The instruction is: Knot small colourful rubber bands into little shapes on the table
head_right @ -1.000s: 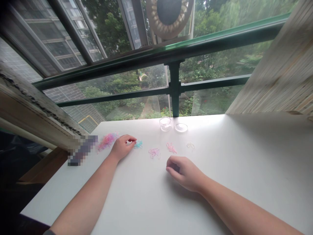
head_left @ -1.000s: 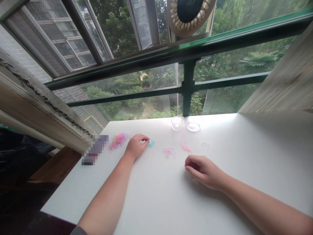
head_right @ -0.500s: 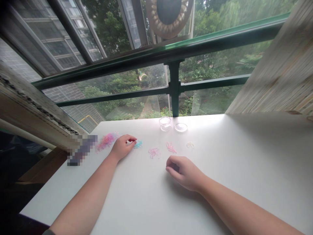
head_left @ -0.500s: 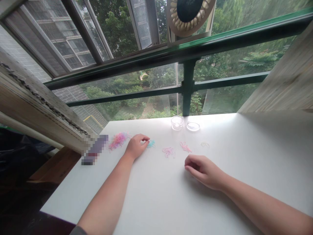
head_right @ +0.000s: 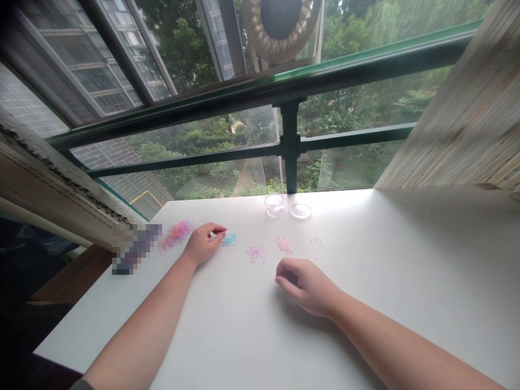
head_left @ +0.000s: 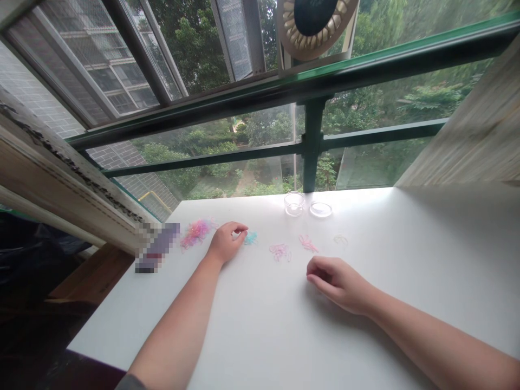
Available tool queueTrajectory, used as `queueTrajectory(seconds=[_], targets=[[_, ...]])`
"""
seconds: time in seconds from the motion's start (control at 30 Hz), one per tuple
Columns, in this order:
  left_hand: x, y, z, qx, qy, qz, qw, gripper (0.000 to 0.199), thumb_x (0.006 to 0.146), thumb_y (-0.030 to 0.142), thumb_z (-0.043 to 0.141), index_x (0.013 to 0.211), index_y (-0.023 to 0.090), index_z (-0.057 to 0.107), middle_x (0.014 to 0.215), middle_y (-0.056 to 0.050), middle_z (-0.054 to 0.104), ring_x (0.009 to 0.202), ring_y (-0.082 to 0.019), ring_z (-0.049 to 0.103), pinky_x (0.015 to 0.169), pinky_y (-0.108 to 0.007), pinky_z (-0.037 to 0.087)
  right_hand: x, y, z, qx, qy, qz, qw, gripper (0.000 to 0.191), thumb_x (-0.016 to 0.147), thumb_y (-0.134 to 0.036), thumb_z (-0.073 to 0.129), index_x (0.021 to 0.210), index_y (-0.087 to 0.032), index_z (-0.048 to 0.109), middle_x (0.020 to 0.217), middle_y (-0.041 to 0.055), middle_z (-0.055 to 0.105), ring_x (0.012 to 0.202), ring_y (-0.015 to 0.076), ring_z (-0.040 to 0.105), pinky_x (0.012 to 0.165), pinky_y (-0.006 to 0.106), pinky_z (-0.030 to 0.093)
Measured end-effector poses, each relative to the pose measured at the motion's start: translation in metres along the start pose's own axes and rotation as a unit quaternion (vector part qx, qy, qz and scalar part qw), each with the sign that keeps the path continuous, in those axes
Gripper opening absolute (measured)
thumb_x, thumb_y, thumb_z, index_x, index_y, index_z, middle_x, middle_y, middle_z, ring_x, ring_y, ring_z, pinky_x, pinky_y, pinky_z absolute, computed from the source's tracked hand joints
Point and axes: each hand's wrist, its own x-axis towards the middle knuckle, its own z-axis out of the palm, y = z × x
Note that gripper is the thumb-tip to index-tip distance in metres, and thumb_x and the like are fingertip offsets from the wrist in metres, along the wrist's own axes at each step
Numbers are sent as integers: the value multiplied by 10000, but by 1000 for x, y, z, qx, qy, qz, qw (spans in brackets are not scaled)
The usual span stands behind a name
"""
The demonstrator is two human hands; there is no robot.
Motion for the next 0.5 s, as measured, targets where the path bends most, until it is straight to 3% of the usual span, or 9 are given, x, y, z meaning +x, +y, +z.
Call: queueTrajectory(seconds=[0.13,0.27,0.37,0.5], targets=[[-2,2,-1,12,-17,33,999,271,738,287,600,992,201,634,1048,-66,627,998,-214,570,919,-371,444,1,0,0,-1,-1,0,1000,116,837,-194,450,721,-190,448,616,-27,462,563,103,389,539,233,324],[-4,4,-2,10,-71,57,996,421,716,290,621,1129,218,582,1267,-78,516,1173,-246,474,1028,-406,363,1,0,0,0,-1,1,1000,120,838,-195,449,718,-190,450,620,-27,467,567,103,393,540,231,324],[-5,7,-1,11,-98,59,993,469,711,323,630,1163,218,560,1279,-78,506,1183,-253,467,1034,-405,359,0,1,1,2,-3,3,1000,120,840,-198,447,721,-191,453,625,-27,476,571,102,400,541,229,324],[-4,13,5,15,-93,49,994,511,693,368,655,1165,207,546,1208,-75,551,1127,-250,500,1005,-394,385,0,1,1,3,-4,4,1000,121,841,-200,449,720,-191,452,622,-29,478,568,100,401,538,228,323]])
